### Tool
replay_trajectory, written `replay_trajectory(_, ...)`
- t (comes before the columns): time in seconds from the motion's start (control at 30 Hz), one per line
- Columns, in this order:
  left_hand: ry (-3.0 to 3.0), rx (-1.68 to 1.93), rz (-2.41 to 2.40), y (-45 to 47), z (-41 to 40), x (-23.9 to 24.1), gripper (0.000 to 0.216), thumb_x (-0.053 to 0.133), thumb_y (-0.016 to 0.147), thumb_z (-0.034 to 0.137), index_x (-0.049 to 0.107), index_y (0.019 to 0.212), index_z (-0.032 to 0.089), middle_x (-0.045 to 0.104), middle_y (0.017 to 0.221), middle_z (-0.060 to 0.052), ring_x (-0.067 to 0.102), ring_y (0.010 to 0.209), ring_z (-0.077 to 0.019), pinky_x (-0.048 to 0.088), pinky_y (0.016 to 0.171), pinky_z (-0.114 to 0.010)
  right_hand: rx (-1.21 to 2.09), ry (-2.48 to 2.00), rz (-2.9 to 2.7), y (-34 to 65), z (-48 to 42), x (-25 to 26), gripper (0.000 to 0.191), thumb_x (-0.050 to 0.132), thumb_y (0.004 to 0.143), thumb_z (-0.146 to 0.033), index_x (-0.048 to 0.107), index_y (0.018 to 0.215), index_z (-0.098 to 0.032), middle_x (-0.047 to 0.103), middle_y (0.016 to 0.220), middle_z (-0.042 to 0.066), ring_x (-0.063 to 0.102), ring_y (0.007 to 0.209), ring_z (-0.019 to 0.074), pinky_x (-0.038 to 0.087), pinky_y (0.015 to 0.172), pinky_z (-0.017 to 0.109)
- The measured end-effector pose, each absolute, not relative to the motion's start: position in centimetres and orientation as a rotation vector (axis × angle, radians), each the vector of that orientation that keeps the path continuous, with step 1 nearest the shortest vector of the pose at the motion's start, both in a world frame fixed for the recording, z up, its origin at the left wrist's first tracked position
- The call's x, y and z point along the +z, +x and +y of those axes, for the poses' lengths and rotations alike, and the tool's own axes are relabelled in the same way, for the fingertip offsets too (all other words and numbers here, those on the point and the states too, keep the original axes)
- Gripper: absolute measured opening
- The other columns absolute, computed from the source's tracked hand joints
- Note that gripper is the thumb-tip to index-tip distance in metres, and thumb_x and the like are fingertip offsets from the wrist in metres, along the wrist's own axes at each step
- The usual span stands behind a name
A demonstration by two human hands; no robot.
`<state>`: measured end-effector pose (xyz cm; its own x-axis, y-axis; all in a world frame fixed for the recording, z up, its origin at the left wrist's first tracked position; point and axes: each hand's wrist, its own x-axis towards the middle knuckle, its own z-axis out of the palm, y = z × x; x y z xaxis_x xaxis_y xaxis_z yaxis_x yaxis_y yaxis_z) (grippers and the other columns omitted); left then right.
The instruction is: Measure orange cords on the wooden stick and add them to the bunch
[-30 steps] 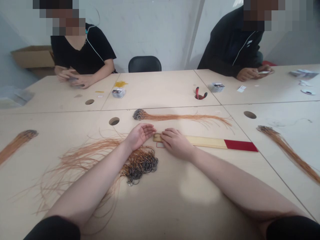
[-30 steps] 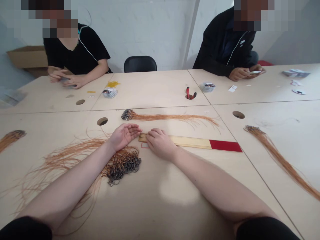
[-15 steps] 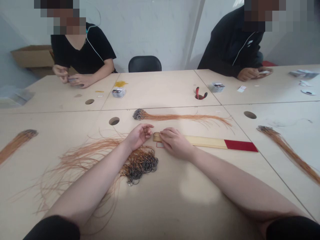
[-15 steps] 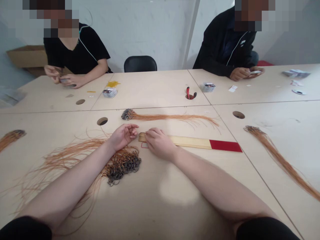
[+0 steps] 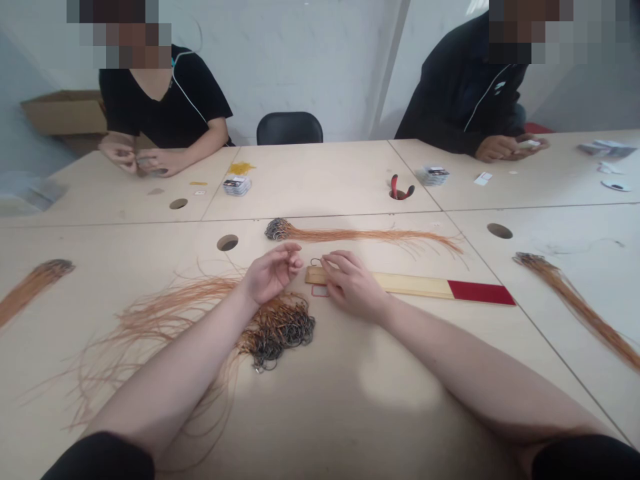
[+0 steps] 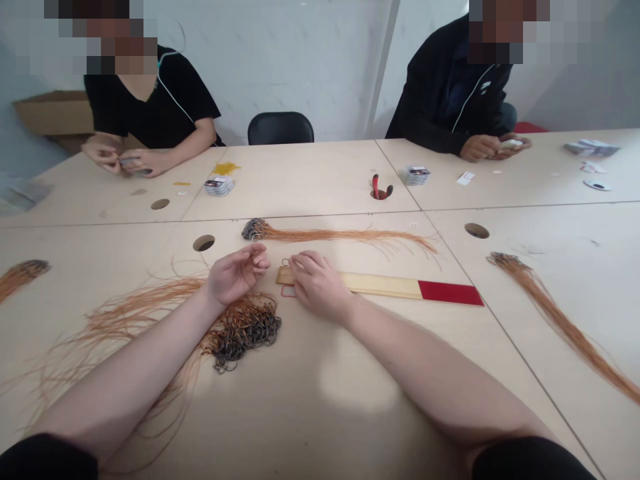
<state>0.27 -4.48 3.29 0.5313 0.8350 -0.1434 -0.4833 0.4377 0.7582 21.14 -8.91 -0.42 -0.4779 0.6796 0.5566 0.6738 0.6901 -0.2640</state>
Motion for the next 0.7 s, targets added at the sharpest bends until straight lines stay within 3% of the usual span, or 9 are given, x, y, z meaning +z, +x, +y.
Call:
replay_trajectory(0.17, 0.922, 0.96, 0.605, 0.0, -4.4, 3.8, 0.019, 0.058, 0.068, 0.016, 0.063, 0.087, 0.016, 0.053, 0.067, -0.001, 0.055, 0.071, -0.0104, 0.044, 0.059, -0.018, -0.031, -1.091, -2.245, 21.1, -8.9, -0.3, 0.036, 0.04, 0.087, -0.018, 0.052, 0.12, -0.011, 0.052, 0.121, 0.013, 0.037, 0.117, 0.0255, 0.039, 0.097, 0.043)
replay_trajectory(0.27, 1.374, 1.064, 0.852, 0.2, -4.3, 3.3, 0.01, 0.059, 0.071, 0.019, 0.06, 0.08, 0.017, 0.056, 0.067, 0.0, 0.054, 0.064, -0.0111, 0.043, 0.059, -0.022, -0.056, -1.208, -2.266, 21.0, -9.1, 0.0, 0.029, 0.041, 0.087, -0.019, 0.058, 0.11, -0.013, 0.051, 0.123, 0.011, 0.035, 0.119, 0.0266, 0.036, 0.099, 0.042)
replay_trajectory(0.43, 2.342, 1.018, 1.157, 0.8, -4.3, 1.9, 0.005, 0.055, 0.074, 0.018, 0.06, 0.074, 0.017, 0.061, 0.077, -0.003, 0.054, 0.081, -0.0176, 0.042, 0.081, -0.033, -0.079, -1.534, -2.235, 21.0, -9.4, 0.3, 0.029, 0.046, 0.087, -0.031, 0.057, 0.108, -0.014, 0.05, 0.124, 0.013, 0.031, 0.122, 0.0317, 0.034, 0.095, 0.047)
replay_trajectory(0.7, 2.399, 0.766, 1.289, 1.0, -3.9, 0.8, 0.011, 0.054, 0.077, 0.023, 0.061, 0.083, 0.017, 0.063, 0.084, -0.004, 0.055, 0.085, -0.0182, 0.044, 0.08, -0.032, 0.058, -1.579, -2.259, 21.2, -9.1, -0.1, 0.026, 0.04, 0.091, -0.034, 0.06, 0.099, -0.018, 0.058, 0.113, 0.008, 0.033, 0.121, 0.0289, 0.035, 0.092, 0.044)
